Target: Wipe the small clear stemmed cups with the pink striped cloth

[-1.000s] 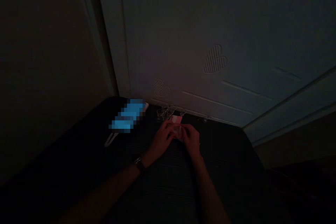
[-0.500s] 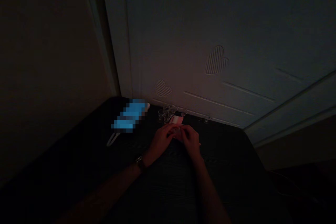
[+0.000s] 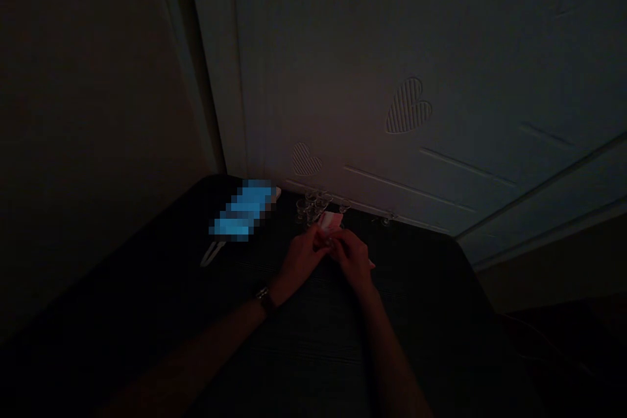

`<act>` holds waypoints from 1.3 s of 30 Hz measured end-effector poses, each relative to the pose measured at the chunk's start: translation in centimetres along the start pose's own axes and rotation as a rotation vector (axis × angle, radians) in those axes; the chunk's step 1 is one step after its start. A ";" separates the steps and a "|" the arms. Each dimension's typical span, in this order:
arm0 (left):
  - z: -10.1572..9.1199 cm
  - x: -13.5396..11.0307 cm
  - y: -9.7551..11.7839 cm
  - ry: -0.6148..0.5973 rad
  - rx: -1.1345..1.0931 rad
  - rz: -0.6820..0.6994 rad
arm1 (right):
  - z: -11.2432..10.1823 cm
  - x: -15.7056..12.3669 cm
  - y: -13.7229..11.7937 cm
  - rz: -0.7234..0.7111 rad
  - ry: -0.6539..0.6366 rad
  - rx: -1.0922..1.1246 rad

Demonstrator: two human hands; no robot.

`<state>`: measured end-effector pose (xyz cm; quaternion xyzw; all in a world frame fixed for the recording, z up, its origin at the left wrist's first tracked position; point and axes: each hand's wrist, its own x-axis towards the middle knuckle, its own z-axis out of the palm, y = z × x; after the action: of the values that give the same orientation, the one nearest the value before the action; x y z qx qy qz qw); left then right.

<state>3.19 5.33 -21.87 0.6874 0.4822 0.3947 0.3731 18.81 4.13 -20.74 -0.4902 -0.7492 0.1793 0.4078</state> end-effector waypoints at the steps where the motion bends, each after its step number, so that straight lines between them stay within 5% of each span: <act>1: 0.0 0.0 0.0 0.005 0.005 -0.004 | 0.0 0.0 -0.1 -0.009 -0.002 0.002; 15: -0.2 -0.1 0.4 0.080 -0.044 0.063 | 0.1 -0.2 0.5 -0.053 -0.026 -0.035; 24: -0.1 0.0 0.5 0.061 -0.112 0.065 | -0.1 -0.4 0.1 0.002 0.188 -0.003; 39: 0.4 1.2 -1.7 0.054 -0.317 -0.081 | 0.1 -0.1 0.0 -0.036 -0.006 -0.012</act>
<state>3.25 6.85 -23.31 0.5890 0.4512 0.4685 0.4795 18.79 4.06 -20.85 -0.4788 -0.7600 0.1688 0.4058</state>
